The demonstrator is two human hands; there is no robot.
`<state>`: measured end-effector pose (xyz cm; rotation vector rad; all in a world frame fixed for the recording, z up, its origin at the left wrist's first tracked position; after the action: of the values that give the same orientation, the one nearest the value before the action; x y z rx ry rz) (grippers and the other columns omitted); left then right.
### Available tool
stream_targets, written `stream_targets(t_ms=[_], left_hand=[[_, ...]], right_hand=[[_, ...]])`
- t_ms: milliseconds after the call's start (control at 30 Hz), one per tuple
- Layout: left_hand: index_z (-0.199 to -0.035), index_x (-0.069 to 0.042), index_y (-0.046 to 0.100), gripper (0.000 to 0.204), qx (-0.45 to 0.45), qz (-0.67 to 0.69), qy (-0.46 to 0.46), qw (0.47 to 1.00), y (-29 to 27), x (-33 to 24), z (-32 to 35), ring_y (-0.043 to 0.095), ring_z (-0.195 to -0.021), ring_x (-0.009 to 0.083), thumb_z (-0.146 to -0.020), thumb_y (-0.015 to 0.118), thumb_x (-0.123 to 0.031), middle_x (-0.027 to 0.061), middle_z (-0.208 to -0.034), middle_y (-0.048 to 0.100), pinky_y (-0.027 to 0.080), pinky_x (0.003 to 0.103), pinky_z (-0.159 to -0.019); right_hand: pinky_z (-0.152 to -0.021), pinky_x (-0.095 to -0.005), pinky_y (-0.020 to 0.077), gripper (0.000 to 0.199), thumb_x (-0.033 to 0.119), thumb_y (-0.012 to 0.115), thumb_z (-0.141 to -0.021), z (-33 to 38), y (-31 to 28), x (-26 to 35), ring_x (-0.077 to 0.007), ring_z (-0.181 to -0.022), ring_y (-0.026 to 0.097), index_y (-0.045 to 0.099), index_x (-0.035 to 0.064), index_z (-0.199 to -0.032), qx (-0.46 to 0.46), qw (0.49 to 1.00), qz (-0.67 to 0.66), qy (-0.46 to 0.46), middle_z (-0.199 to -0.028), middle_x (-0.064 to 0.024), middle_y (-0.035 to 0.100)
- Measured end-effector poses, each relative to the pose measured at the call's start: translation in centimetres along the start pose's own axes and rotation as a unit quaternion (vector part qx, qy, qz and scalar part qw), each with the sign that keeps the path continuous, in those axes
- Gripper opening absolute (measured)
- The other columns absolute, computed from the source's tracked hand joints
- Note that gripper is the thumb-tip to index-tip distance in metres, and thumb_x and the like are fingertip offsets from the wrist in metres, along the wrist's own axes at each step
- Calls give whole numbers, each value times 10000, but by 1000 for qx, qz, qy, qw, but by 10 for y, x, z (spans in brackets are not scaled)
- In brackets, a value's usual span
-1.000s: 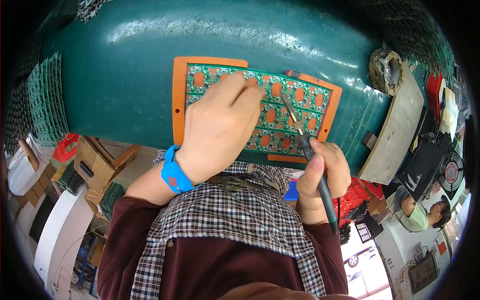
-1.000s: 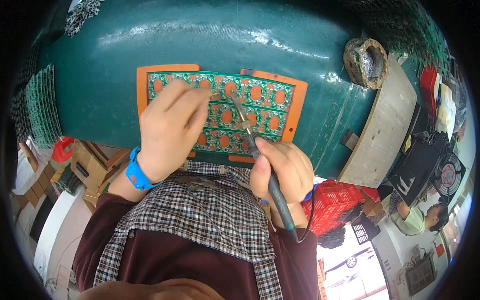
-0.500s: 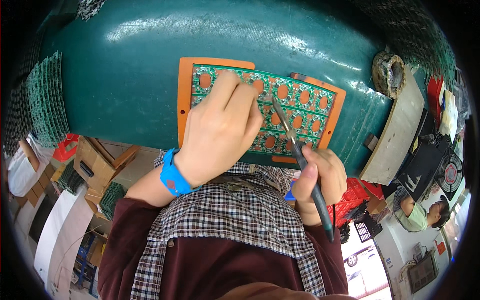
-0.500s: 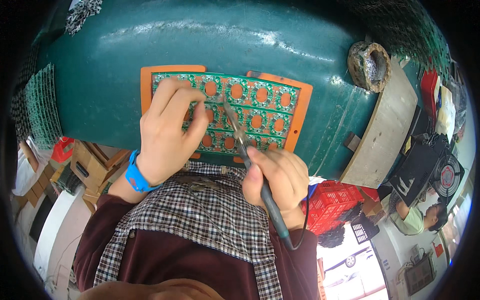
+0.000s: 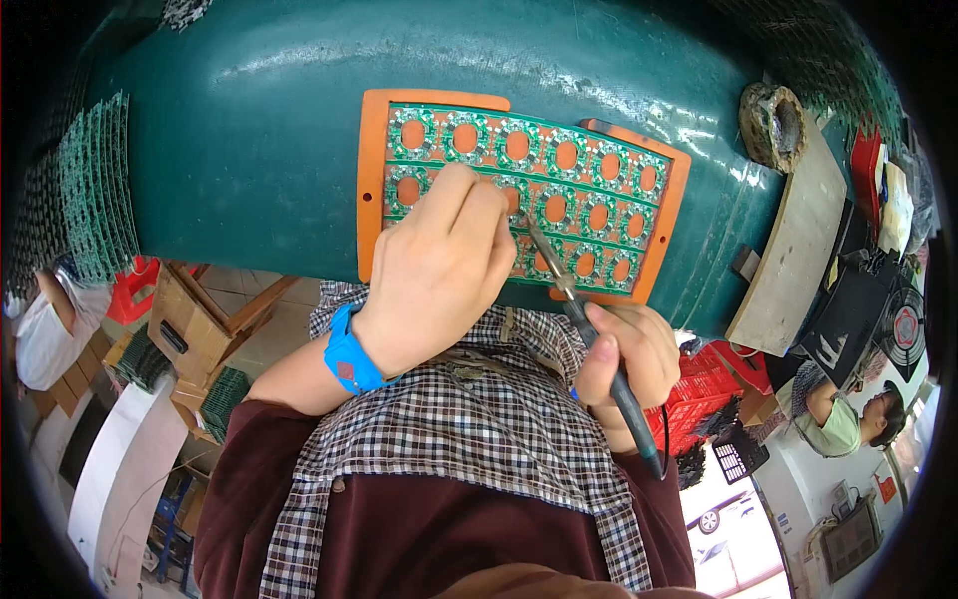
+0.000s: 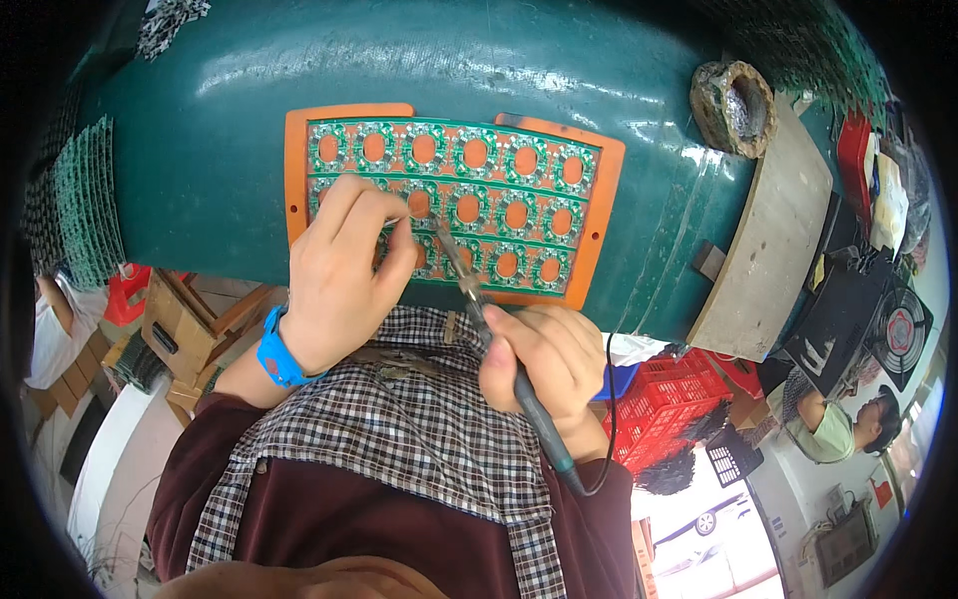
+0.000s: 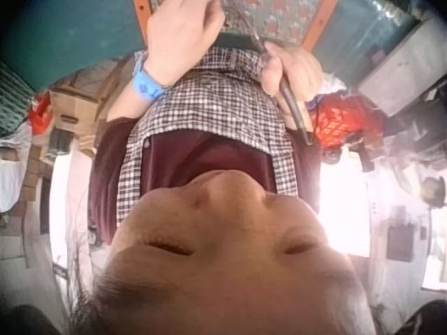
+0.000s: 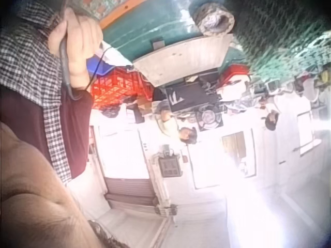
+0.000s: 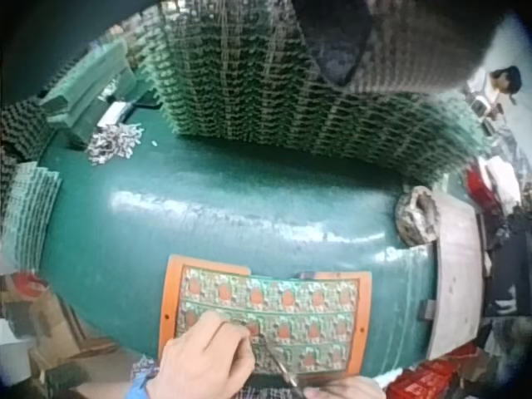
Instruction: The person places circuit board panels into a jig and solders components onto the boards using a soldering iron.
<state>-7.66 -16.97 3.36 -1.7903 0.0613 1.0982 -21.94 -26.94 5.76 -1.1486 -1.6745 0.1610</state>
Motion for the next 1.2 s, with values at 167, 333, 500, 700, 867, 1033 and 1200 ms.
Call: stream_targets(t_ms=[167, 333, 500, 700, 867, 1033, 1200], left_hand=[[-838, -41, 580, 165, 15, 19, 15, 1000, 3, -4, 16, 559, -619, 235, -709, 634, 46, 70, -823, 532, 452, 327, -502], [-842, -50, 589, 165, 27, -14, 34, 999, 8, -6, 17, 568, -628, 226, -710, 634, 36, 61, -811, 531, 446, 323, -497], [-853, -49, 589, 166, 31, -19, 61, 997, 10, -6, 15, 579, -647, 232, -719, 632, 38, 70, -812, 530, 461, 324, -515], [-877, -26, 573, 160, 29, 49, -9, 998, 3, 11, 26, 596, -689, 256, -750, 637, 46, 105, -840, 530, 504, 323, -571], [-883, -21, 595, 151, 15, 30, 33, 999, 9, 7, 26, 599, -696, 239, -754, 651, 35, 88, -835, 531, 498, 327, -569], [-850, -20, 628, 116, 35, 21, 48, 998, 8, 5, 26, 598, -692, 226, -749, 675, 12, 72, -818, 539, 491, 335, -574], [-841, -26, 631, 108, -28, 24, 33, 999, -5, 7, 18, 591, -669, 228, -748, 671, 12, 70, -806, 553, 486, 328, -579]], right_hand=[[-458, -292, 456, 116, 70, 578, -742, 14, -6, 3, -198, -499, 575, 638, -18, -790, -5, 1000, -20, 7, -611, -81, 584], [-454, -295, 443, 113, 77, 586, -748, 20, 1, 1, -194, -485, 556, 635, -18, -784, -11, 1000, -20, -3, -602, -76, 571], [-457, -295, 441, 114, 78, 590, -745, 26, 2, 2, -199, -489, 559, 637, -16, -788, -6, 1000, -18, -4, -604, -76, 574], [-474, -306, 472, 120, 43, 585, -731, 26, 3, 1, -199, -506, 574, 647, -22, -811, 6, 1000, -16, 11, -614, -80, 586], [-491, -303, 491, 117, 51, 590, -740, 23, 7, 0, -204, -515, 583, 647, -21, -812, -1, 1000, -17, -4, -620, -81, 590], [-491, -305, 492, 121, 59, 591, -749, 29, 5, -2, -211, -518, 590, 645, -27, -816, 13, 1000, -24, 2, -624, -88, 596], [-491, -305, 483, 137, 60, 589, -755, 21, -3, -4, -225, -522, 600, 638, -41, -835, -48, 998, -25, 31, -622, -111, 602]])
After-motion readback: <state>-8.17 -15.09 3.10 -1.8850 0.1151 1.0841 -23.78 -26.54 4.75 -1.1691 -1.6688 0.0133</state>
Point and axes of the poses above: each hand's wrist, its own z-axis away from the middle knuckle, its own y-axis out of the palm, x = y × z, the point moved 5 cm from there along -z, towards the middle knuckle
